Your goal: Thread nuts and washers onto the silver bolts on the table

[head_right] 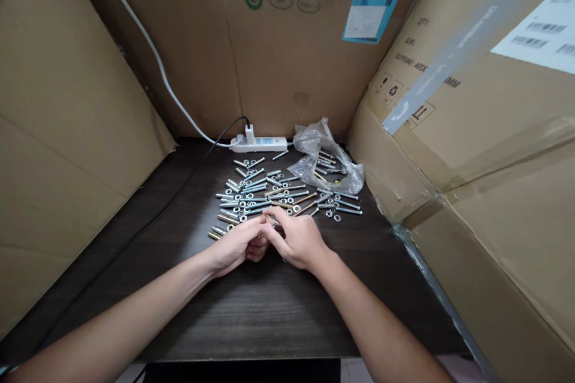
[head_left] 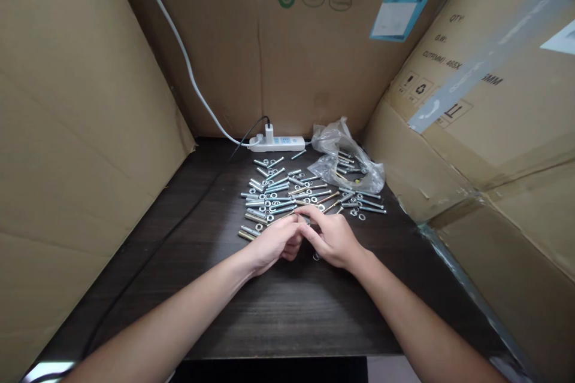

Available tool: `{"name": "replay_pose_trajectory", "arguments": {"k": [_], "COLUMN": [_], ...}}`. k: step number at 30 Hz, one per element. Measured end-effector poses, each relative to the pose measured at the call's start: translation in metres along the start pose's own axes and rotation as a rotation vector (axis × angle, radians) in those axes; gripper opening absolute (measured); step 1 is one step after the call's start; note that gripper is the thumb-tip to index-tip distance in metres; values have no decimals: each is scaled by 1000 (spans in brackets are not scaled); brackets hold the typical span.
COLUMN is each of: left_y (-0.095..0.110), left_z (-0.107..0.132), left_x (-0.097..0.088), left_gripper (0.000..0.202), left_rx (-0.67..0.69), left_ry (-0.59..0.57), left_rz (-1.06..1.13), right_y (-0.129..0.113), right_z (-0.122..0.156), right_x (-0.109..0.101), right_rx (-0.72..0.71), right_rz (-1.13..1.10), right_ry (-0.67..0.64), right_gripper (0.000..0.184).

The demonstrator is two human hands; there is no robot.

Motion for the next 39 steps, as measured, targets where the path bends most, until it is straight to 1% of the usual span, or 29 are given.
{"name": "replay_pose_trajectory", "arguments": {"k": [2,4,6,7,10,11,12,14,17,19,21,22,24,27,29,34,39], "left_y": [-1,1,6,9,14,14,15,20,31,37,37,35,31,22,16,8,6], "left_z": [-1,-2,-3,-4,-3,-4,-5,-8,-17,-27,-40,-48,-63,-83,-91,-100,-103], "left_x": [0,-2,-1,3,18,21,22,21,22,28,39,45,55,67,71,76,84], "left_gripper": [21,22,23,22,14,15,17,19,23,22,21,21,18,16,15,21,22], "left_rx": [-14,-10,59,110,229,250,268,317,408,474,521,519,511,483,452,385,386], "left_ry": [11,52,69,46,-89,-107,-99,-25,67,98,106,111,118,116,116,127,113], "left_rz": [-79,-166,-325,-428,-718,-793,-865,-1011,-1202,-1315,-1460,-1544,-1591,-1651,-1691,-1786,-1872], "right_y": [-3,-6,-9,-10,-9,-6,-2,16,60,90,112,119,125,125,125,139,148], "right_z": [0,1,4,6,15,19,23,33,52,66,75,77,78,75,74,74,74], "right_x": [0,-1,-3,-4,-10,-13,-17,-25,-39,-46,-48,-47,-42,-36,-34,-32,-30], "right_rx": [-28,-52,-60,-59,-53,-47,-35,23,204,305,353,355,324,258,236,234,246], "right_rz": [41,73,90,92,82,76,71,74,141,201,214,198,143,89,83,95,118], "right_ry": [-32,-54,-59,-53,-20,-6,12,45,83,94,101,99,89,100,122,195,238], "right_gripper": [35,36,37,37,38,37,35,30,24,23,25,27,31,34,35,33,28]}}
Point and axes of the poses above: each hand's wrist, its own z-axis away from the middle knuckle, its own x-axis out of the palm, y = z × x, the point moved 6 cm from there along -z, towards the middle knuckle, and after that the axes turned 6 degrees about z, right-handed, at the moved point
